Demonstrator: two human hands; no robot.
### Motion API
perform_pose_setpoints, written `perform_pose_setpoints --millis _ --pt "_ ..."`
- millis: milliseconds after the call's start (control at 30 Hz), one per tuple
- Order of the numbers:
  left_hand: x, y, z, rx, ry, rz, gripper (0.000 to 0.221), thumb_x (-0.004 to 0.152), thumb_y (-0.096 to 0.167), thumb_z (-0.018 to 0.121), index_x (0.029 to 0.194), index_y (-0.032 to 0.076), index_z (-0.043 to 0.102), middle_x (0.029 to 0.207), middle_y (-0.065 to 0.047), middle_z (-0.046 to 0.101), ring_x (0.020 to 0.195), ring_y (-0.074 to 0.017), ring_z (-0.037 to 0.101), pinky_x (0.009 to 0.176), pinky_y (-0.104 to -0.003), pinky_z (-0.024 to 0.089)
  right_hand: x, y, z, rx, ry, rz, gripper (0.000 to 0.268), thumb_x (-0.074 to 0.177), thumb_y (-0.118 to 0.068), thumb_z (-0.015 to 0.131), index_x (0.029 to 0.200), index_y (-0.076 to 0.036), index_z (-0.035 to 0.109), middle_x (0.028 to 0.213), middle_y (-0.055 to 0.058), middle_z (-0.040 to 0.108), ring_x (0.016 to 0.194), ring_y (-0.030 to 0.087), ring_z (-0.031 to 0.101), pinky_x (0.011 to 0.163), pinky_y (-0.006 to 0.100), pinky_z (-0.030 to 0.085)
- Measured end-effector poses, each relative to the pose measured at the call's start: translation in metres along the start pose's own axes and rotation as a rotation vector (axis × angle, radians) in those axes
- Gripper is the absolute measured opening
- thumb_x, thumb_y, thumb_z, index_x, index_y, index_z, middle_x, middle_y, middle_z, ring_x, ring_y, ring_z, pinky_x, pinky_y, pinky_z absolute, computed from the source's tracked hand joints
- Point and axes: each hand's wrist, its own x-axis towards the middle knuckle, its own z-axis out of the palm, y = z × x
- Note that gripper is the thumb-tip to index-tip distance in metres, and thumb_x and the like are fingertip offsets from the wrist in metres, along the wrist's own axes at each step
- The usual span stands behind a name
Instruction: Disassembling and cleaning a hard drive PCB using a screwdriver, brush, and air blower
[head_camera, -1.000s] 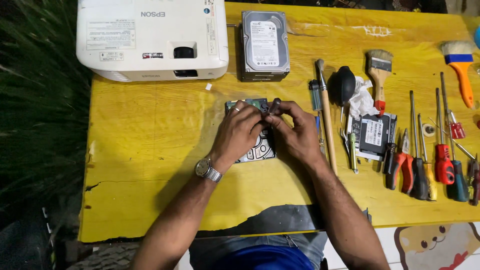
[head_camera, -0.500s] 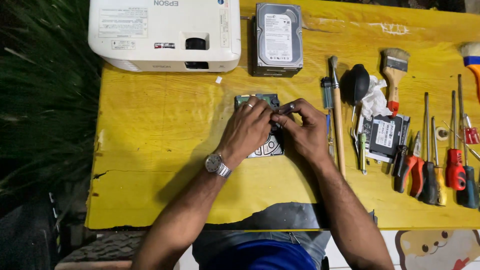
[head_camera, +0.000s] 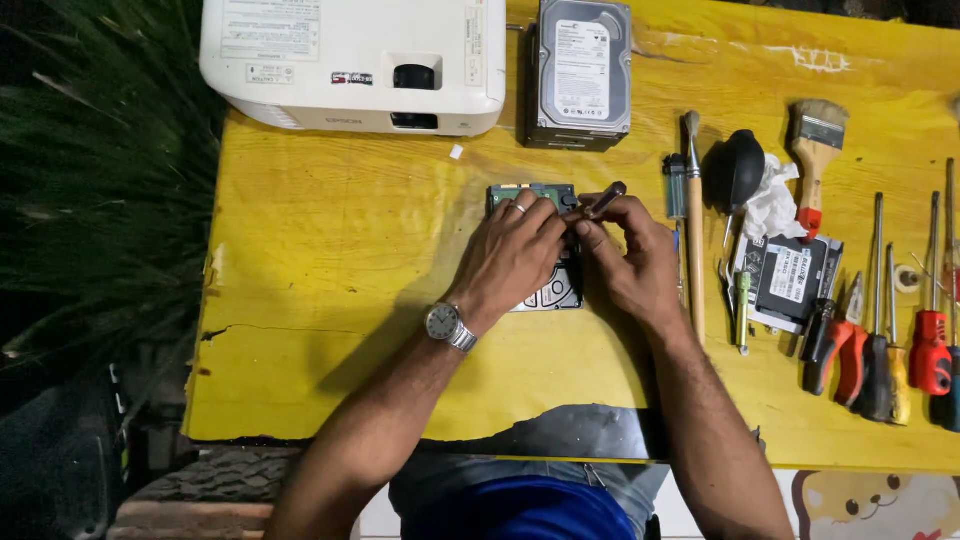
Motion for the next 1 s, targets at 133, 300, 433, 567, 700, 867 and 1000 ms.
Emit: perform_pose_setpoints --millis 133,300,433,567,700,867,1000 --pt "-0.004 -0.003 0.006 0.038 0.000 0.008 0.007 0.084 0.010 0.064 0.089 0.006 0.067 0.092 -0.009 0.058 0.099 -0.0292 0.058 0.077 -0.038 0.049 0.003 -0.005 0.008 -0.012 0.014 -0.062 0.015 0.091 0.002 0.080 0.099 0.005 0.068 0.096 0.020 0.074 0.098 0.039 0.075 0.087 0.049 0.058" --pt "0.000 0.000 0.002 0.055 0.026 0.024 0.005 0.087 0.009 0.062 0.083 0.006 0.064 0.087 -0.007 0.053 0.095 -0.0281 0.057 0.074 -0.037 0.048 0.001 0.000 0.005 -0.041 0.015 -0.025 0.012 0.090 -0.001 0.082 0.097 0.003 0.072 0.093 0.018 0.075 0.100 0.039 0.075 0.088 0.048 0.057" --pt "0.006 0.005 -0.008 0.062 0.017 0.020 0.003 0.085 0.007 0.063 0.082 0.006 0.064 0.084 -0.006 0.052 0.091 -0.0278 0.057 0.072 -0.037 0.048 0.001 -0.002 0.003 -0.026 0.021 0.001 0.013 0.092 0.001 0.079 0.100 0.003 0.069 0.091 0.018 0.075 0.104 0.038 0.074 0.093 0.051 0.056" --pt "0.007 0.007 -0.011 0.064 0.027 0.026 0.006 0.086 0.007 0.063 0.081 0.007 0.063 0.082 -0.006 0.051 0.090 -0.0284 0.057 0.071 -0.037 0.048 0.000 -0.002 0.001 0.013 0.013 0.004 0.040 0.093 0.007 0.075 0.130 0.008 0.062 0.093 0.018 0.074 0.097 0.032 0.075 0.091 0.049 0.057" --pt "0.008 0.008 -0.011 0.066 0.044 0.012 0.006 0.087 0.006 0.064 0.082 0.008 0.063 0.082 -0.005 0.050 0.090 -0.0285 0.057 0.070 -0.037 0.048 0.004 -0.011 -0.001 -0.009 -0.037 -0.012 0.028 0.098 0.008 0.068 0.125 0.008 0.062 0.099 0.021 0.076 0.099 0.035 0.075 0.091 0.050 0.056" --pt "0.006 0.008 -0.009 0.063 0.040 0.004 0.007 0.088 0.007 0.063 0.081 0.009 0.062 0.082 -0.005 0.050 0.090 -0.0284 0.058 0.069 -0.037 0.048 0.002 -0.008 0.003 0.028 -0.045 0.013 0.030 0.097 0.008 0.067 0.127 0.008 0.061 0.102 0.022 0.076 0.102 0.035 0.074 0.092 0.051 0.056" --pt "0.002 0.005 -0.004 0.056 0.032 0.009 0.005 0.087 0.007 0.065 0.082 0.007 0.063 0.082 -0.005 0.050 0.090 -0.0283 0.057 0.071 -0.037 0.048 0.000 0.001 0.003 -0.013 -0.002 -0.004 0.019 0.096 0.003 0.075 0.111 0.008 0.065 0.100 0.023 0.074 0.097 0.035 0.075 0.085 0.049 0.057"
